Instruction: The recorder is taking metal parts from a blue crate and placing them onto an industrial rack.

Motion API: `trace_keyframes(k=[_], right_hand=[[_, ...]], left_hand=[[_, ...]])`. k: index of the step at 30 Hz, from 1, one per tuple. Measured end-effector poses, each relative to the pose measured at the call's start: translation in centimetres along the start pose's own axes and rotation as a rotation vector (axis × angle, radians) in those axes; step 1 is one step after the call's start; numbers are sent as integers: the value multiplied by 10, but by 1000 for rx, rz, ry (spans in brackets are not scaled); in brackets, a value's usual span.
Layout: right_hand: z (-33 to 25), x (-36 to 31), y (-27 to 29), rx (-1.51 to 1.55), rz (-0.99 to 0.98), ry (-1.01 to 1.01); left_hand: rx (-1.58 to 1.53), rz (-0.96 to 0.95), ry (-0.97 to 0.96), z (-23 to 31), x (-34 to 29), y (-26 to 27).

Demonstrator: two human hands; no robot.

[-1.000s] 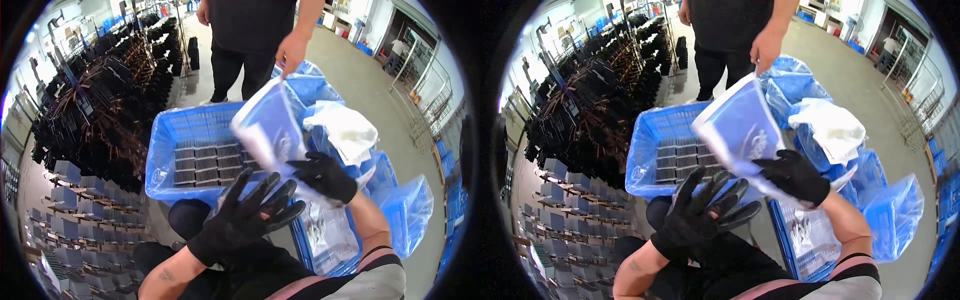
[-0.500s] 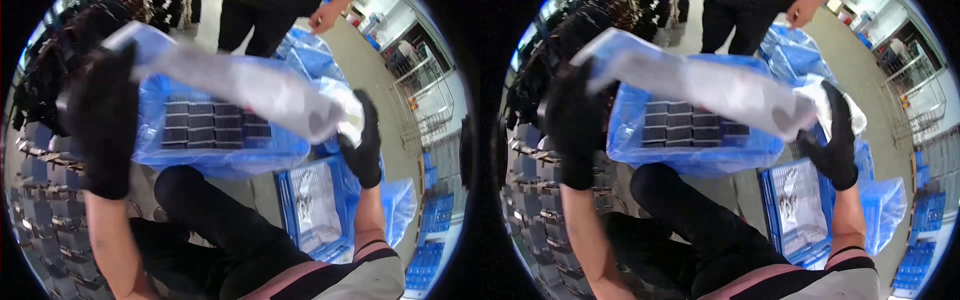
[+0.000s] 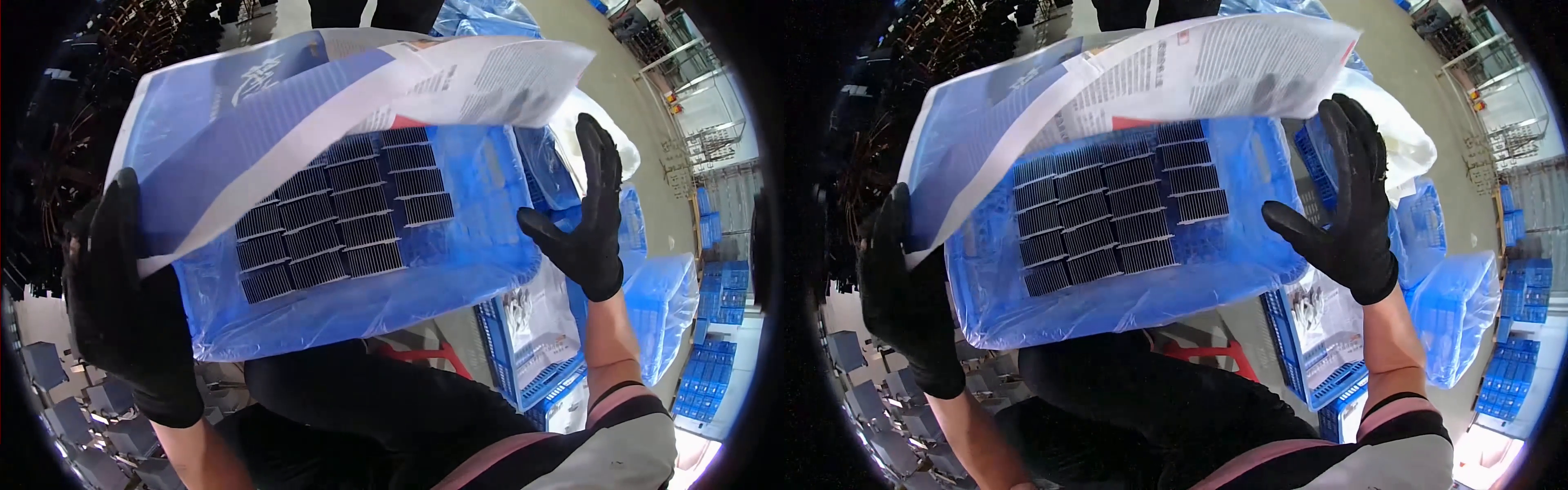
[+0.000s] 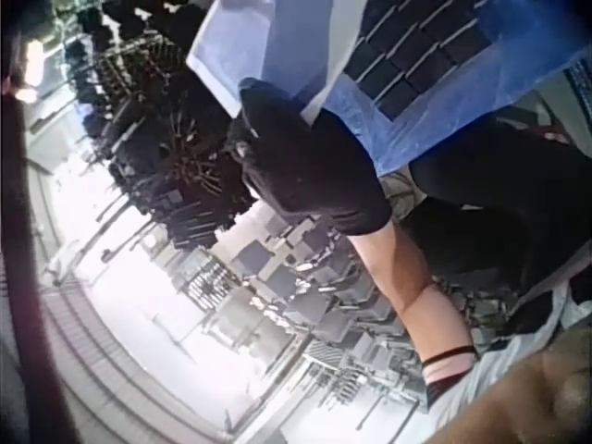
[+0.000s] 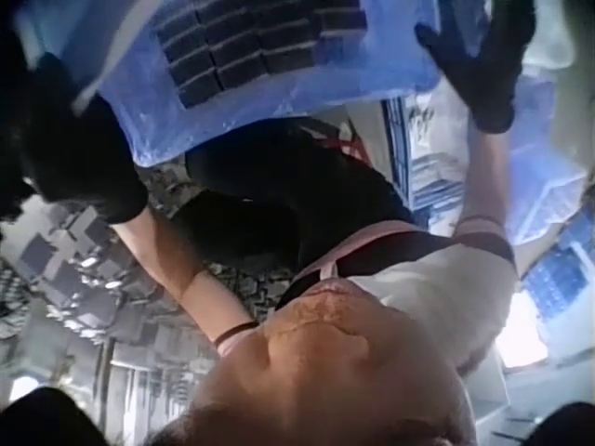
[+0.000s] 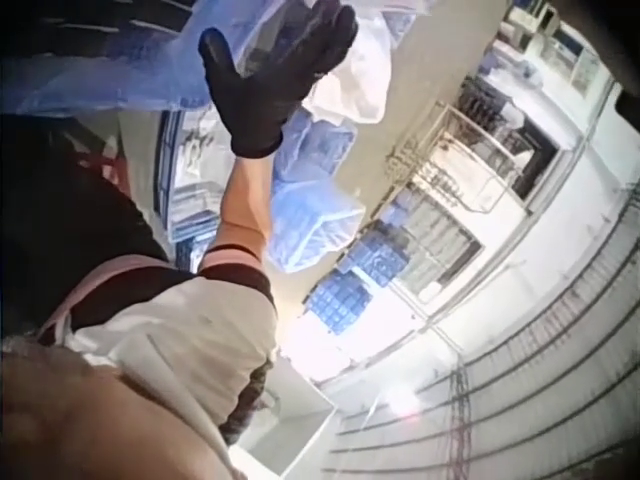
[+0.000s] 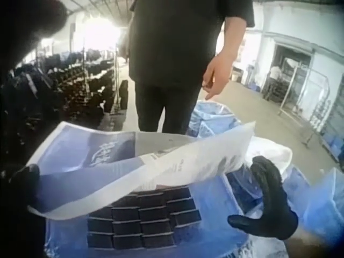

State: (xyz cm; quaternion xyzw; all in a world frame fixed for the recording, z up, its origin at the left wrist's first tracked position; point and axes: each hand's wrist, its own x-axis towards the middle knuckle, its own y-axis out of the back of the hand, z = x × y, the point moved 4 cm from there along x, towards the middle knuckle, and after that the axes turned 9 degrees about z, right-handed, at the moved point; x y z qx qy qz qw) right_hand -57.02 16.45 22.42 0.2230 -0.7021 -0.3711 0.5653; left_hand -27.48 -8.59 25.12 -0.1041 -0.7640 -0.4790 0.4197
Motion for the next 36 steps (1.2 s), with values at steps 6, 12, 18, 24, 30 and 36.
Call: trace_keyframes(k=[6, 12, 18, 24, 30, 36], right_hand=[[-3, 14, -20, -66, 56, 40], [-31, 37, -21, -143, 171, 256], [-80, 25, -95, 109, 20, 572], [-98, 11, -119, 275, -19, 519], [-61, -1, -154, 182, -17, 517], [-100, 4, -127, 513, 239, 428]], left_hand=[[-44, -212, 17, 12, -15, -34], [-28, -264, -107, 38, -42, -58], [-164, -14, 84, 43, -80, 11], [45, 48, 184, 31, -117, 144], [524, 147, 629, -8, -159, 330], [694, -30, 763, -91, -206, 435]])
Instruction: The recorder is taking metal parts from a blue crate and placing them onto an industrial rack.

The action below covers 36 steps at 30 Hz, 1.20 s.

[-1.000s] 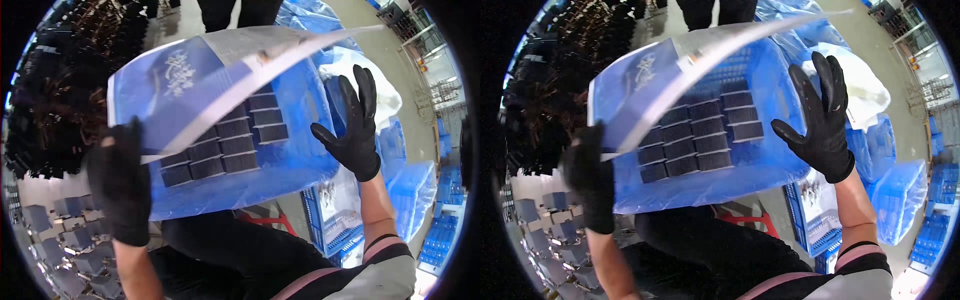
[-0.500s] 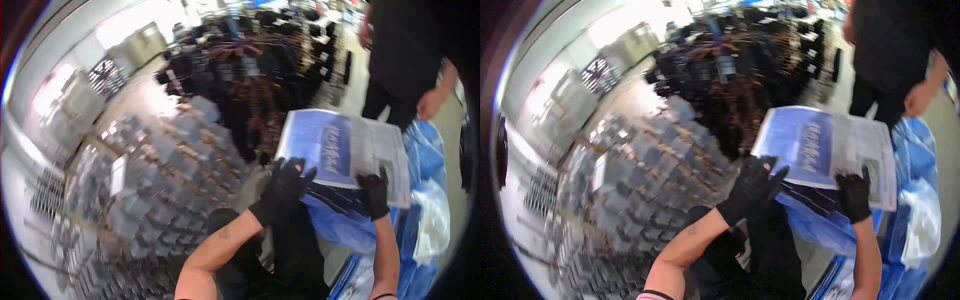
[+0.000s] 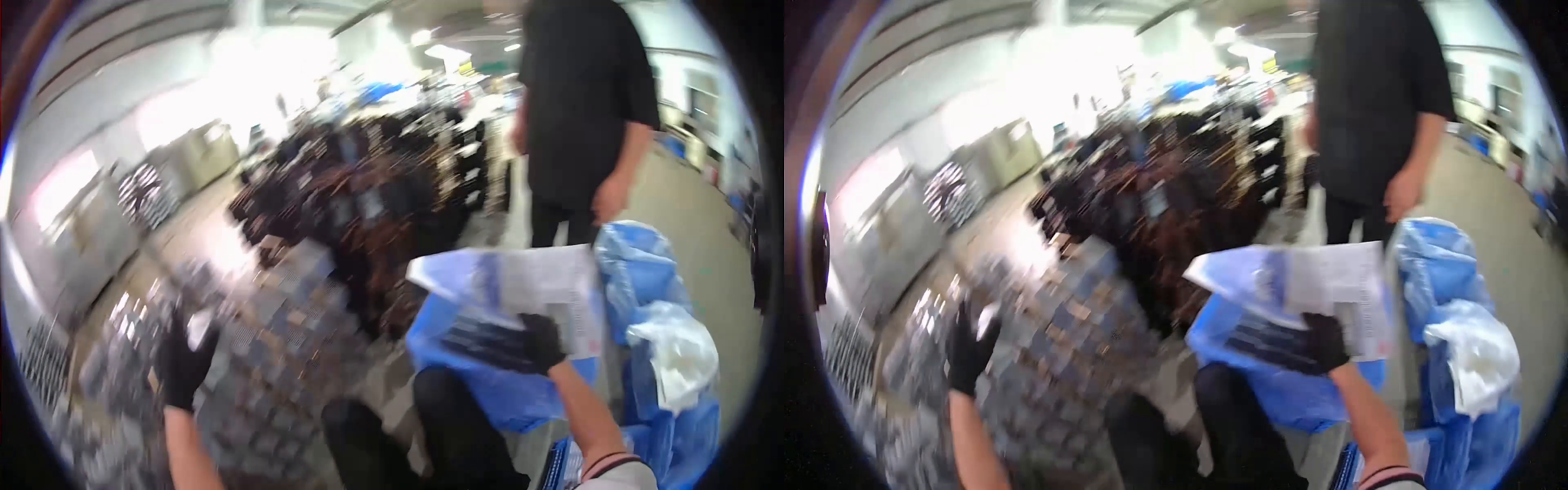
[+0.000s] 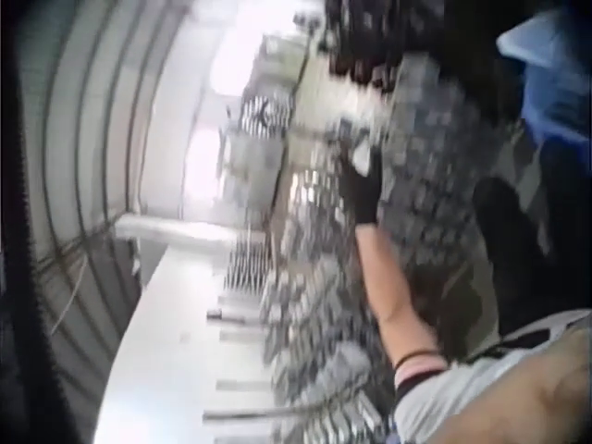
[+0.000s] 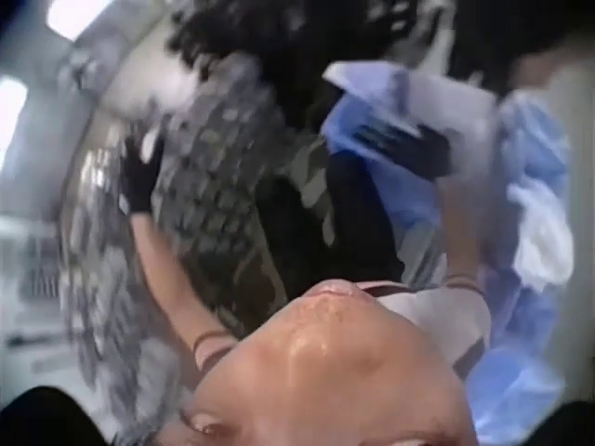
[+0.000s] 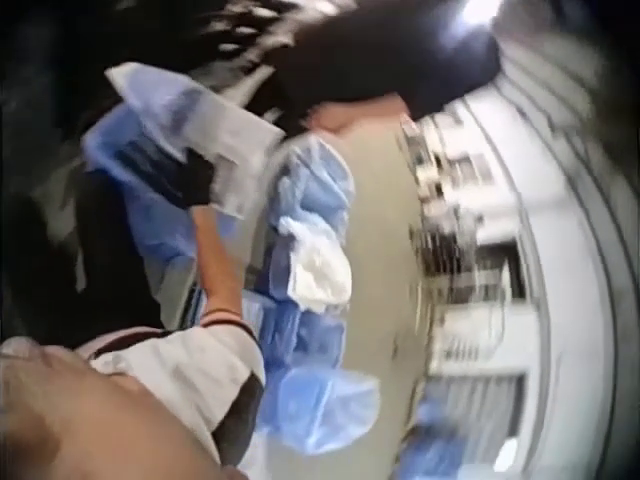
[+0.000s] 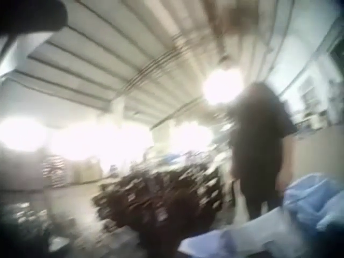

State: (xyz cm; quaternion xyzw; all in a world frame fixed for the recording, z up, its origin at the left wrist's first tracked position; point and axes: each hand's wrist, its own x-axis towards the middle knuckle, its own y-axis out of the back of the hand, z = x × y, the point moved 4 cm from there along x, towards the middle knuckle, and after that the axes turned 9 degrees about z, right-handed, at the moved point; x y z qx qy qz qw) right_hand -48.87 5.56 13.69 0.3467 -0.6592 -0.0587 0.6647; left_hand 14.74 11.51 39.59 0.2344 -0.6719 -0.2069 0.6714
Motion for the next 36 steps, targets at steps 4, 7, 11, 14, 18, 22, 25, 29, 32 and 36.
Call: trace_keyframes(k=[4, 7, 11, 14, 18, 22, 25, 29, 32, 36], right_hand=[[11, 18, 39, -42, 33, -279], [6, 24, 92, 76, 198, -323], [59, -8, 146, 135, 536, -555], [195, -120, 135, 863, 954, -740], [204, -142, 172, 939, 1070, -977], [161, -142, 190, 738, 1019, -1142], [168, -194, 189, 739, 999, -1230], [175, -243, 179, 947, 1008, -1281], [165, -267, 178, 1233, 1103, -1234], [175, -273, 162, 1247, 1173, -1230]], left_hand=[[-117, -264, 51, -9, 7, -51], [33, -261, 201, -10, 4, -50], [71, 93, -13, 14, 7, -26], [-469, 363, 6, 63, 15, -11], [-1796, -136, 540, 154, -21, -18], [-1599, -527, 371, 207, -102, -122], [-1781, -700, 482, 312, -110, -92], [-2729, -1098, 1068, 389, -88, -89], [-2891, -1083, 727, 435, 7, -68], [-3000, -654, 649, 421, 86, -37]])
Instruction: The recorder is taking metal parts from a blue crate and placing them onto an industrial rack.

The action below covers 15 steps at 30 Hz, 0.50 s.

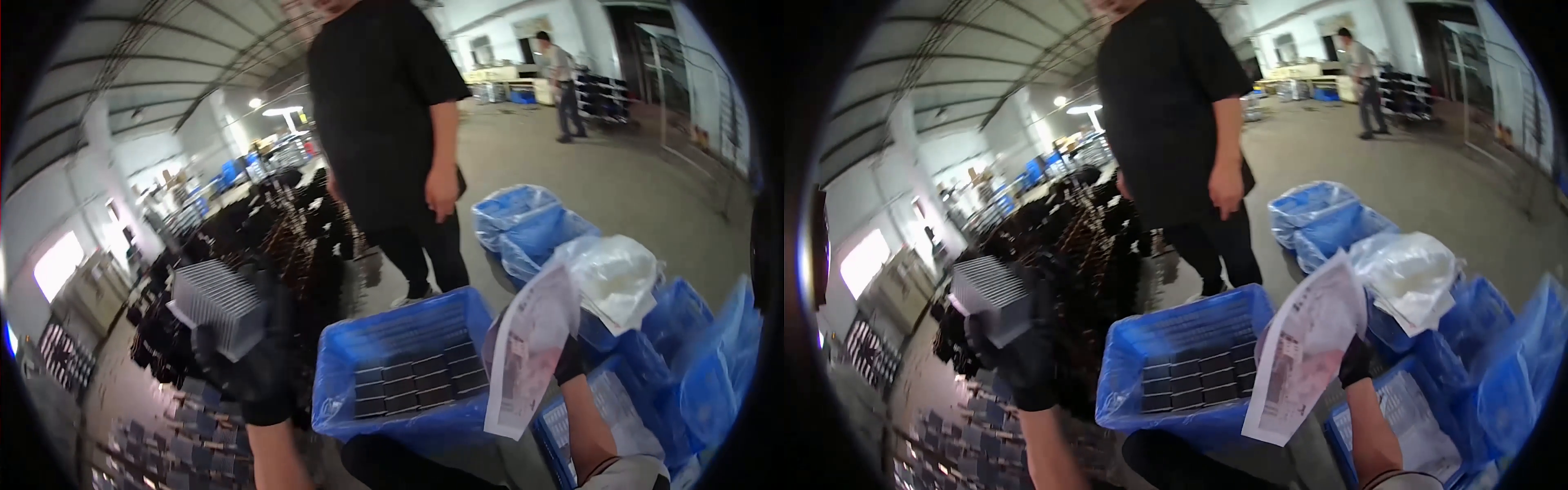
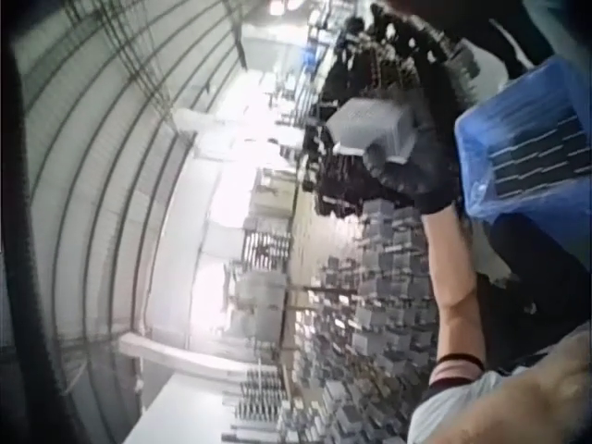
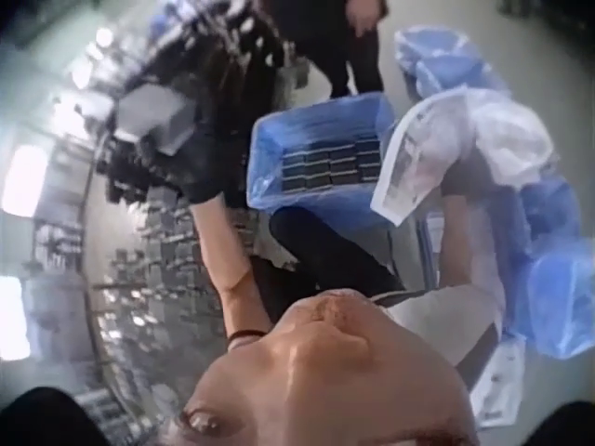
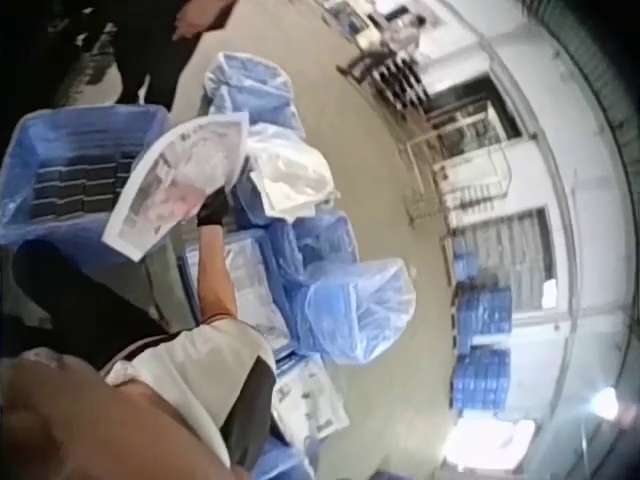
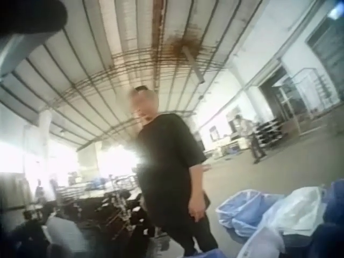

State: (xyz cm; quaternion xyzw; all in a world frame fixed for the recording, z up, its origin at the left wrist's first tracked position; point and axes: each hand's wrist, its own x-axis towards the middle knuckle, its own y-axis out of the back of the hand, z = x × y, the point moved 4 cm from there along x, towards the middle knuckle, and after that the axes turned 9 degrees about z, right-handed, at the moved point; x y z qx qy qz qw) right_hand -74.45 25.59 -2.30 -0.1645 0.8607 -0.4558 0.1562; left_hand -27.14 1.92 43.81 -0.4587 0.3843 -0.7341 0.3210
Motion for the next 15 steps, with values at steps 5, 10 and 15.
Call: trace_keyframes(k=[5, 10, 15], right_hand=[[-16, 4, 45, -428, -15, 258], [-25, -5, 87, -809, 108, 316], [-14, -35, 127, -1184, 121, 609]], left_hand=[[163, 28, 280, -56, -14, 58], [85, 242, 617, -121, -43, 148], [250, 341, 648, -139, -52, 157]])
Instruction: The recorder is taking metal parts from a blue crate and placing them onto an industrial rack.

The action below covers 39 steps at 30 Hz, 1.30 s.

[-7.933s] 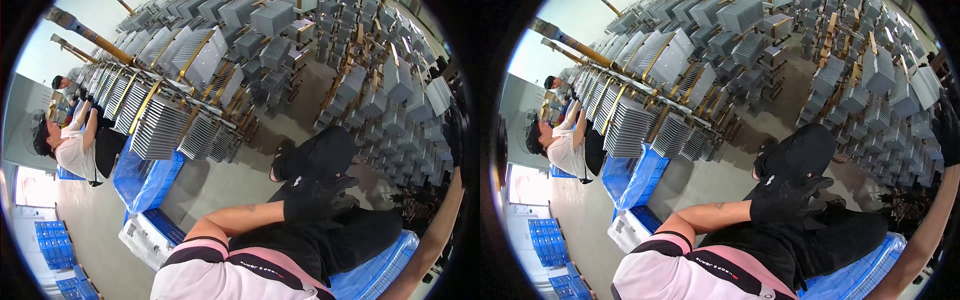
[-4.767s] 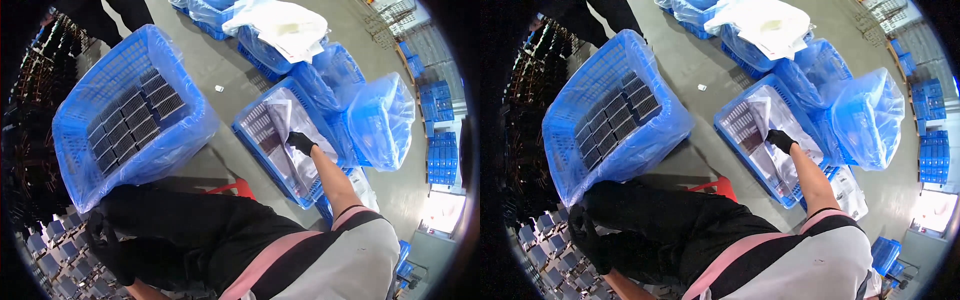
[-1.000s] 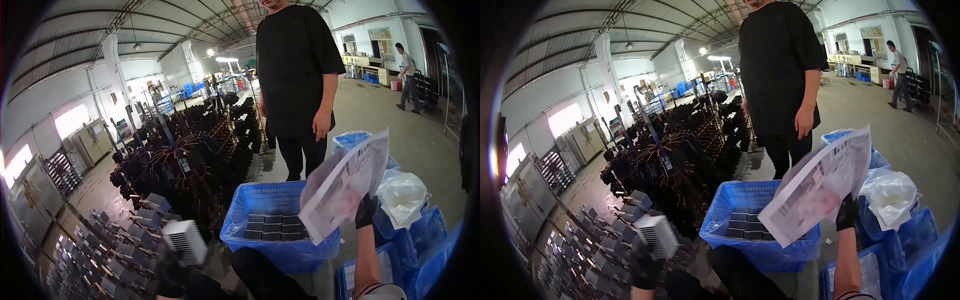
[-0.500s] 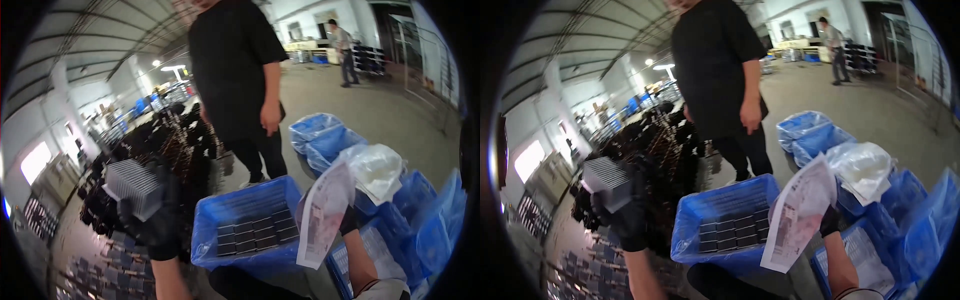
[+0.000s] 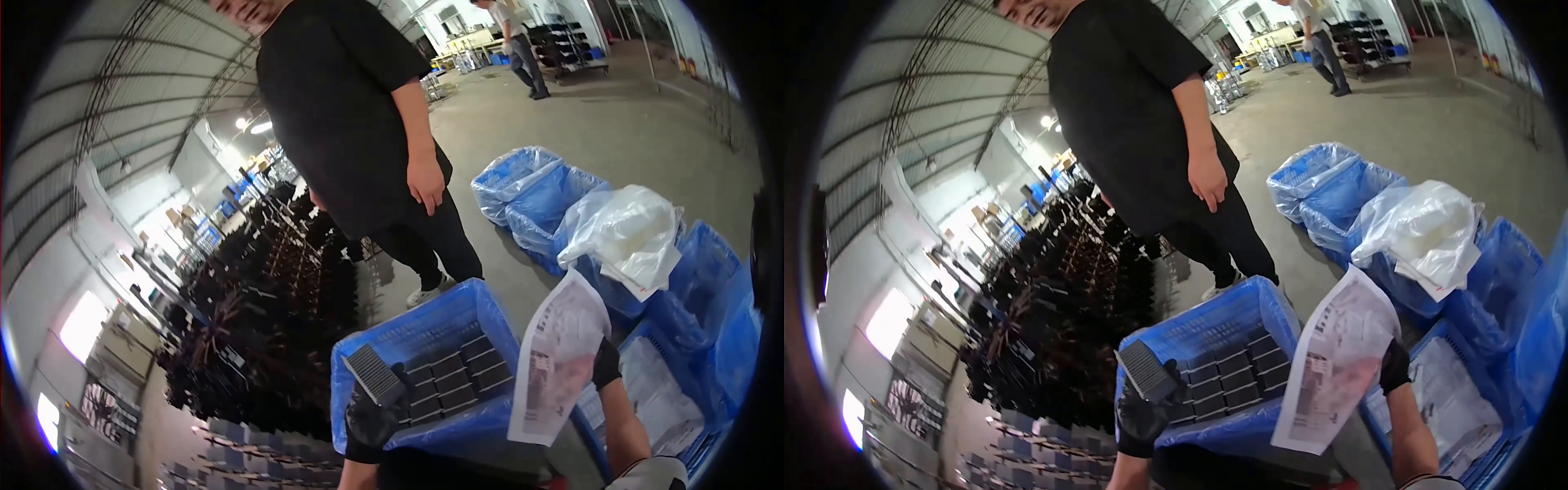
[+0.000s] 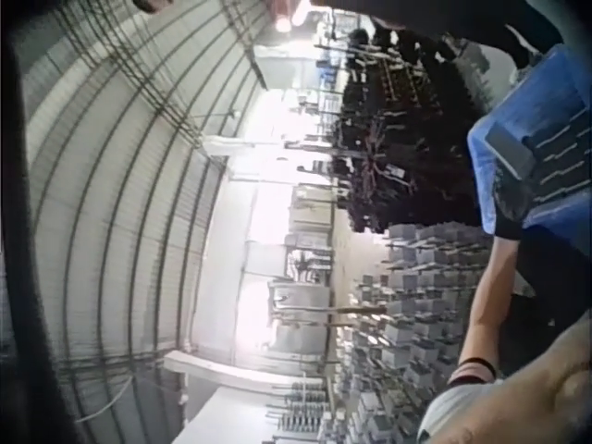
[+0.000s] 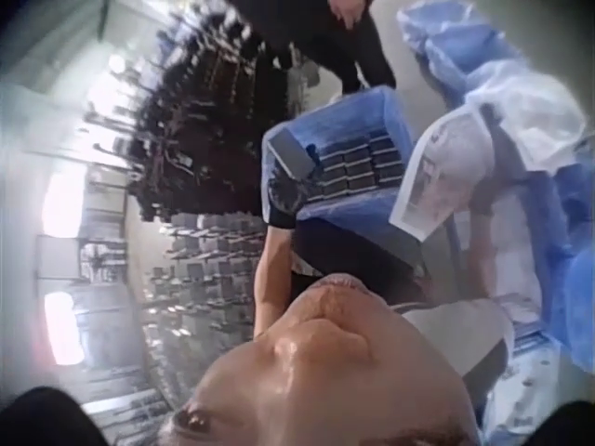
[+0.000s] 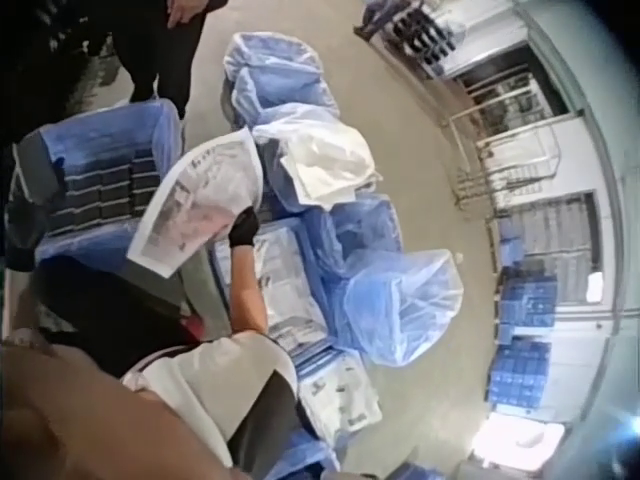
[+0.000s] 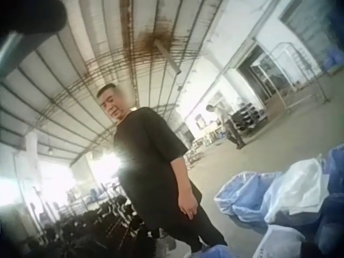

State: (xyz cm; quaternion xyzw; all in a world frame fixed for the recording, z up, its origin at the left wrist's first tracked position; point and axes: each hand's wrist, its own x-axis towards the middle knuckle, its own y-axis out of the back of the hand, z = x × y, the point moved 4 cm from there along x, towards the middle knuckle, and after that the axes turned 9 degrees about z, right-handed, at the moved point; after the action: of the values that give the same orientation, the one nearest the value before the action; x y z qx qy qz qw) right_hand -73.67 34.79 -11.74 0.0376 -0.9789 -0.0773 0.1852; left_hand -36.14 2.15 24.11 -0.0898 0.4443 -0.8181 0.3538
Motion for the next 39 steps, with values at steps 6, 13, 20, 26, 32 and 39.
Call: trace_keyframes(k=[6, 13, 20, 26, 32, 39], right_hand=[[64, -48, 23, 285, 54, -557], [42, -23, 27, -488, -62, 68], [100, -67, 68, 154, -132, -446], [111, -102, 89, 513, -13, -782], [80, -98, 94, -470, -263, -216], [142, -84, 112, 77, 72, -634]], left_hand=[[1506, -117, -617, 3, 19, -11], [2203, -437, -1026, 37, 104, 31], [1853, -411, -123, -53, 154, 56], [1929, -697, -52, -121, 135, 67], [2049, -999, -230, -186, 146, 72], [1703, -789, -31, -240, 163, 116]])
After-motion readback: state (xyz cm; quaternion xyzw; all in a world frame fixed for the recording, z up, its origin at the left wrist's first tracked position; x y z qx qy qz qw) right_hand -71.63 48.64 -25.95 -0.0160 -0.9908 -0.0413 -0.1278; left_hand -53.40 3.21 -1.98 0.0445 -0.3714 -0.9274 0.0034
